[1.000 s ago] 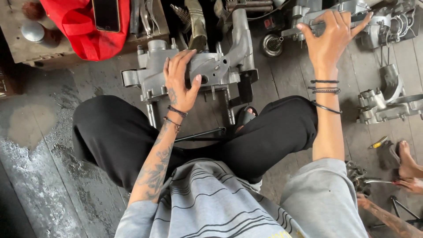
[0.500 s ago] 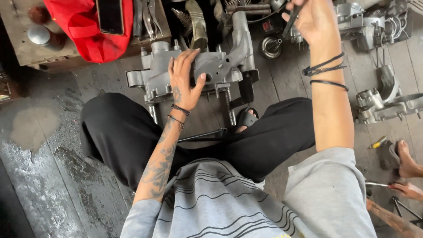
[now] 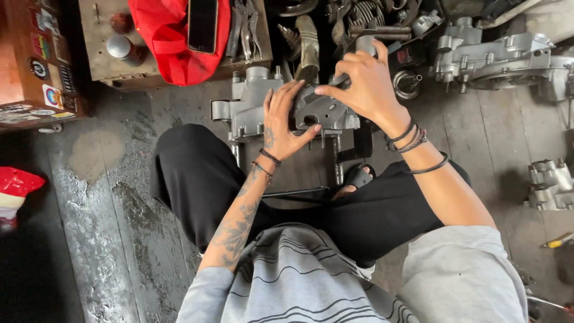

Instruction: The person sits on the floor and assembles a metallic engine component, likely a cylinder head. They use a small metal tool to scrape or clean the surface of the part and then fit a smaller metal piece into it.

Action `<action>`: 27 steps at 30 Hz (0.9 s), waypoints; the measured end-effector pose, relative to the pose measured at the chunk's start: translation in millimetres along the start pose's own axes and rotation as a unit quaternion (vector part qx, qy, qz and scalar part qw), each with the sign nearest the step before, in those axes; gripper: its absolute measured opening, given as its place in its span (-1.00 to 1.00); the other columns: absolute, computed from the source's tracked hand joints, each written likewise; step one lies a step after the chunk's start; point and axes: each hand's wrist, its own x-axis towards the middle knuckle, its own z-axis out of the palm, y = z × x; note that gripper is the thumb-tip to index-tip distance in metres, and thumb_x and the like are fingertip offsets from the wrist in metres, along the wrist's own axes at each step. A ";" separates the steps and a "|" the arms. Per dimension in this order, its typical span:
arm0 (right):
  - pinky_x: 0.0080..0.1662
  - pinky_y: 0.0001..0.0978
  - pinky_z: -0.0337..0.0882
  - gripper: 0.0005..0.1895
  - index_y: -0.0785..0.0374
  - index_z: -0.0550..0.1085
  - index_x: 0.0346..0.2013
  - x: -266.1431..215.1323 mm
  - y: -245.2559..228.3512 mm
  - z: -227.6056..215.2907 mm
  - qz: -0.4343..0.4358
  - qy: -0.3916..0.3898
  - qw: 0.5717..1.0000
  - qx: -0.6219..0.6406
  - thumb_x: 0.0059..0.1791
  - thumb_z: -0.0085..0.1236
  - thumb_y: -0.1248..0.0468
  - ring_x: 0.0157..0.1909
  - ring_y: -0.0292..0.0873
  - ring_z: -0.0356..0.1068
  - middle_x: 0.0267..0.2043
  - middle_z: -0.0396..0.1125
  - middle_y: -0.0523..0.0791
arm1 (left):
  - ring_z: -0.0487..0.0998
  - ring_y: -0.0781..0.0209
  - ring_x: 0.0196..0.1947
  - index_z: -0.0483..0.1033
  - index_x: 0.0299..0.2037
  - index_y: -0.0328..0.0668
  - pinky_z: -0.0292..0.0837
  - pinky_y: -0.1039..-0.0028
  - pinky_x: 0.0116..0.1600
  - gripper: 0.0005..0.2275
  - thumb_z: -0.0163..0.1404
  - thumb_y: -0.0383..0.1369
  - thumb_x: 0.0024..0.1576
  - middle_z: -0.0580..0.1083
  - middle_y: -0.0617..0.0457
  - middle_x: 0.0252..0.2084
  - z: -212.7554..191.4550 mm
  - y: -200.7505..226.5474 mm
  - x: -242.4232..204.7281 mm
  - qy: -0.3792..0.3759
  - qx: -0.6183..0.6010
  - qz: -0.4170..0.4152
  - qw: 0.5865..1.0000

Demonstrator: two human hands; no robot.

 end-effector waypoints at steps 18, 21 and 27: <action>0.34 0.01 0.00 -0.39 0.16 0.50 -0.52 1.3 37.0 0.1 0.082 -0.101 0.985 0.114 0.02 0.24 -0.32 -0.42 -0.17 0.27 -0.56 0.24 -0.26 | 0.36 0.01 0.33 0.28 0.35 0.03 0.24 0.07 0.40 -0.28 0.08 0.20 0.05 0.34 0.02 0.28 -3.8 -6.4 -4.7 0.003 -0.012 -0.034 0.999; 0.38 0.09 -0.03 -0.41 0.17 0.52 -0.48 -1.4 44.3 3.4 0.082 -0.099 0.985 0.116 0.03 0.23 -0.29 -0.37 -0.15 0.31 -0.51 0.27 -0.24 | 0.38 0.02 0.32 0.29 0.34 0.04 0.27 0.08 0.38 -0.28 0.08 0.21 0.04 0.35 0.04 0.27 -3.4 -4.8 -5.1 0.006 -0.016 -0.034 0.999; 0.11 -0.15 0.18 -0.43 0.16 0.54 -0.48 1.2 42.6 -4.0 0.117 -0.064 0.988 0.078 0.08 0.23 -0.26 -0.50 -0.18 0.27 -0.60 0.28 -0.22 | 0.35 -0.05 0.36 0.26 0.37 -0.03 0.31 -0.02 0.40 -0.22 -0.03 0.30 0.05 0.31 -0.05 0.32 -8.2 -6.9 -5.5 0.030 -0.094 -0.019 0.995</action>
